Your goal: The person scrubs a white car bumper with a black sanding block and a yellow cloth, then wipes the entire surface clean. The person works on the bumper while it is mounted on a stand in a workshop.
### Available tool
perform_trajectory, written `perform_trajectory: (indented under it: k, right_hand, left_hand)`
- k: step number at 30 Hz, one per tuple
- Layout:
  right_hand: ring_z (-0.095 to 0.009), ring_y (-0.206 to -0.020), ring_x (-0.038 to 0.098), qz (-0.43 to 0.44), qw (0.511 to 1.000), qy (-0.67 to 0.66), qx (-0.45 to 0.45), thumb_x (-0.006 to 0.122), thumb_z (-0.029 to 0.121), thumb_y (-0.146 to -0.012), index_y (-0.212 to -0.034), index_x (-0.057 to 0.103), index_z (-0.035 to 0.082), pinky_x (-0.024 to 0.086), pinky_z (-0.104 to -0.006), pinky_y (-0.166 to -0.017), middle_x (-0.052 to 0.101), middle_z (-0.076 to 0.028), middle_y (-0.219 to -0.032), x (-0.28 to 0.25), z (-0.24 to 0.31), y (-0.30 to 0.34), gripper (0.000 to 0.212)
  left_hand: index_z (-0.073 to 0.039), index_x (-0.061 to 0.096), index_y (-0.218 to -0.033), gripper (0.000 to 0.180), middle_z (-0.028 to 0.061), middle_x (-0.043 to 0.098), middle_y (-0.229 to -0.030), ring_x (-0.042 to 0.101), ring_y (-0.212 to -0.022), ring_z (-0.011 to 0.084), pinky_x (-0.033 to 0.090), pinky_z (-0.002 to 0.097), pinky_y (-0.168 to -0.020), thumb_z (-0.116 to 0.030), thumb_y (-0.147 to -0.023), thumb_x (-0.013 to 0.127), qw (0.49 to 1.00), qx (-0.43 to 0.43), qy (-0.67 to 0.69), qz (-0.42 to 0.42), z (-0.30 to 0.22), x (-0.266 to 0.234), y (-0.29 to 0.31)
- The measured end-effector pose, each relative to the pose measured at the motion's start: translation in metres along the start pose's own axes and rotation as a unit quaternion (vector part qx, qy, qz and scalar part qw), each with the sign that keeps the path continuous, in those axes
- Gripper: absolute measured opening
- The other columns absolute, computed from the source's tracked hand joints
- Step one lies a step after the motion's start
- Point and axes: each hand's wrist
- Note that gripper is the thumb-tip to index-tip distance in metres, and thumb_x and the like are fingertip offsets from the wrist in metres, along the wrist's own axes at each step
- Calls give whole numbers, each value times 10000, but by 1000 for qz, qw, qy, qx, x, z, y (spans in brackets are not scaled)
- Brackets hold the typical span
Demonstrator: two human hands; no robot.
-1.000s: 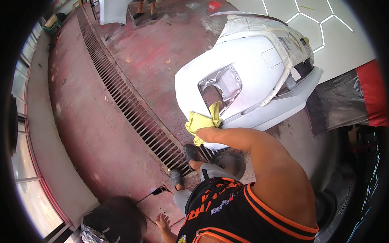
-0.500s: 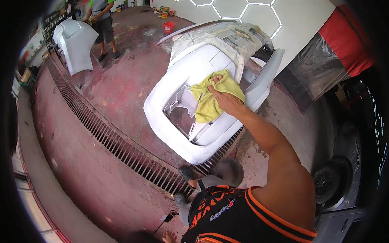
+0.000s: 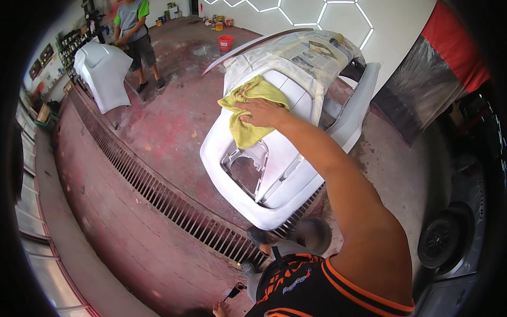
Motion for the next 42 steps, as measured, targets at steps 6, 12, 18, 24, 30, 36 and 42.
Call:
perform_trajectory:
  k: [6, 12, 18, 24, 30, 36, 42]
  right_hand:
    - [-362, -1248, 551, 46, 977, -18, -209, 565, 334, -981, -1390, 544, 115, 416, -470, -1065, 612, -188, -1304, 112, 47, -55, 464]
    - [-394, -1200, 578, -28, 990, -75, -118, 565, 296, -996, -1442, 489, 114, 446, -477, -1024, 619, -221, -1274, 71, 7, -35, 488]
    - [-408, -1225, 569, -156, 984, -81, 37, 572, 312, -990, -1504, 427, 124, 434, -472, -1055, 586, -245, -1346, -4, -26, 28, 566]
    - [-472, -1525, 58, -334, 930, -11, 154, 603, 338, -956, -1550, 381, 137, 42, -513, -1249, 157, -248, -1652, 33, -31, 74, 665]
    - [-475, -1527, 76, -395, 881, -31, 256, 541, 128, -956, -1545, 374, 100, 103, -496, -1246, 145, -281, -1643, 68, 19, 114, 613]
    - [-483, -1527, 75, -432, 869, -46, 237, 450, -34, -903, -1554, 289, 0, 62, -532, -1245, 130, -288, -1646, 143, 68, 139, 671]
    - [-455, -1525, 118, -148, 959, -142, 196, 417, 48, -963, -1555, 256, -20, 129, -487, -1257, 128, -307, -1636, 201, 153, 186, 617]
  left_hand:
    - [-14, 515, -1390, 476, 171, 677, -1209, 681, -982, 339, 572, 469, -750, -224, -979, 636, 1000, -5, -14, -18, -23, 23, 18]
    - [13, 531, -1368, 452, 189, 646, -1260, 658, -1049, 349, 552, 474, -856, -254, -1007, 587, 1000, 9, 5, -22, -23, 21, 38]
    - [10, 534, -1364, 459, 193, 645, -1243, 660, -1043, 347, 550, 473, -849, -265, -1001, 593, 1000, 6, -22, -6, -42, 25, 27]
    - [7, 536, -1360, 467, 197, 644, -1225, 662, -1038, 344, 548, 473, -841, -276, -994, 599, 998, 19, -51, 11, -56, 9, 26]
    - [3, 538, -1356, 474, 201, 643, -1207, 664, -1032, 342, 546, 472, -833, -287, -988, 605, 998, 28, -63, 11, -55, -31, 32]
    - [0, 540, -1352, 481, 205, 642, -1189, 666, -1027, 340, 544, 471, -826, -298, -981, 611, 997, 25, -73, 7, -55, -72, 38]
    - [-4, 542, -1348, 488, 210, 640, -1171, 668, -1021, 338, 541, 470, -818, -309, -975, 618, 996, 17, -89, -7, -50, -98, 39]
Point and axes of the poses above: each hand's wrist, its own y-axis away from the middle knuckle, its own x-axis out of the palm, z = x × y
